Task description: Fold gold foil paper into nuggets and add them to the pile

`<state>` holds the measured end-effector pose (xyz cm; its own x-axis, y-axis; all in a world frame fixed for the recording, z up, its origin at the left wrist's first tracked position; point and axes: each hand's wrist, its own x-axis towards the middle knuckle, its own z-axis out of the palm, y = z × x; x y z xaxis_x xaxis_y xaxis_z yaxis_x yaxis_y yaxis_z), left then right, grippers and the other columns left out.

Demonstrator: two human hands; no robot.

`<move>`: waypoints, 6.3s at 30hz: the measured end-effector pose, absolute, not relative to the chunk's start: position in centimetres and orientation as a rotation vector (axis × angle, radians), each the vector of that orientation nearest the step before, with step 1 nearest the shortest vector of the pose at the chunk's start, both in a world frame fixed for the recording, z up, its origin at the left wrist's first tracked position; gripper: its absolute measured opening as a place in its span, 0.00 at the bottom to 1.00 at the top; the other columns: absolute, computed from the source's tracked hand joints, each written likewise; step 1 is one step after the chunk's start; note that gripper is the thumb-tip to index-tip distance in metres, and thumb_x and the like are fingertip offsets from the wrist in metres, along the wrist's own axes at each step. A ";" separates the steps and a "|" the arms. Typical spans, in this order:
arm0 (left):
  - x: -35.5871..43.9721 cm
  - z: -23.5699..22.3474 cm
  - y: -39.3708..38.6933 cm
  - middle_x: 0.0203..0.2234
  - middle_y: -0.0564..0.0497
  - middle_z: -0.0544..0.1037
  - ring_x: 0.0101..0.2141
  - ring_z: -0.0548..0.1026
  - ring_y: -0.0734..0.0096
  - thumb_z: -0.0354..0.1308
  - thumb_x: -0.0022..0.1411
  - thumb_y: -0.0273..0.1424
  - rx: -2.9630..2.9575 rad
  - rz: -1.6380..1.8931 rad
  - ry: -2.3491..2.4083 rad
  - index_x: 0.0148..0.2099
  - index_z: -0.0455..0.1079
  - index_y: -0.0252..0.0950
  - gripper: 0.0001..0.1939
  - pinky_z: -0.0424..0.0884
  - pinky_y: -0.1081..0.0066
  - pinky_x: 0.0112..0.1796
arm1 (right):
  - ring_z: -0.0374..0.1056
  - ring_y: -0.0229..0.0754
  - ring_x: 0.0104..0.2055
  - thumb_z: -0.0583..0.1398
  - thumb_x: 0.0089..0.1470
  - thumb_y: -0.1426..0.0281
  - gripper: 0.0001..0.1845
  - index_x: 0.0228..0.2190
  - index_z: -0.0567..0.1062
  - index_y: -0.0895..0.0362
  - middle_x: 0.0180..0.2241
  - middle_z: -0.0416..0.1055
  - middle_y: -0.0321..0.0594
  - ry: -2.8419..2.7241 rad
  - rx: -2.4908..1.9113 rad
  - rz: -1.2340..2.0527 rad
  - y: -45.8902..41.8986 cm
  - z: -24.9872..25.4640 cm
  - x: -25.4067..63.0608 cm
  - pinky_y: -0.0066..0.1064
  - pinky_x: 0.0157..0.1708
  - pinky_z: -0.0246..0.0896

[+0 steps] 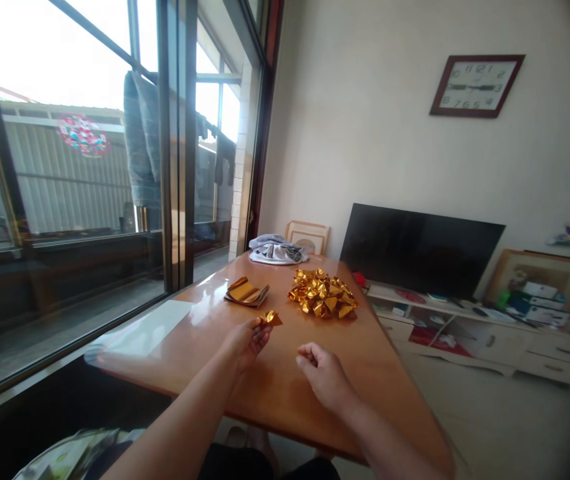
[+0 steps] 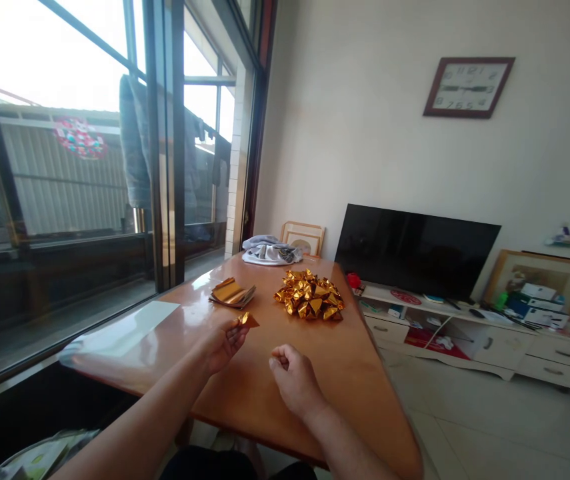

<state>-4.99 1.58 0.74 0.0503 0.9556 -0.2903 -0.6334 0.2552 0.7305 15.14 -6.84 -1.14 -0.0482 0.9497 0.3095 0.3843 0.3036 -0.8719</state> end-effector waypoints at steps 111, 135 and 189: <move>0.6 -0.9 10.3 0.33 0.50 0.78 0.37 0.79 0.70 0.64 0.51 0.22 0.918 1.331 0.879 0.41 0.69 0.35 0.13 0.75 0.69 0.44 | 0.69 0.36 0.21 0.54 0.55 0.65 0.11 0.28 0.73 0.58 0.24 0.75 0.38 -1.252 -1.366 1.127 4.5 -0.4 17.3 0.23 0.19 0.55; 1.0 -0.3 9.3 0.32 0.53 0.77 0.32 0.76 0.75 0.67 0.50 0.29 1.056 1.377 0.933 0.41 0.71 0.34 0.15 0.73 0.72 0.39 | 0.70 0.39 0.28 0.55 0.61 0.72 0.10 0.29 0.74 0.55 0.27 0.77 0.39 -1.842 -1.721 -0.184 3.4 -0.1 17.0 0.32 0.27 0.43; 1.2 -0.9 8.4 0.45 0.51 0.83 0.50 0.78 0.57 0.58 0.54 0.23 1.662 1.342 0.927 0.48 0.81 0.46 0.22 0.67 0.62 0.58 | 0.73 0.46 0.54 0.49 0.62 0.76 0.27 0.60 0.71 0.53 0.52 0.76 0.46 -1.742 -1.201 0.068 5.2 -2.6 19.2 0.38 0.56 0.67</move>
<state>1.17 8.43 -0.89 0.1726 0.8979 0.4049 0.0607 -0.4200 0.9055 19.22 5.24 -2.59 -0.0304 0.7369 0.6753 0.6818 0.5093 -0.5251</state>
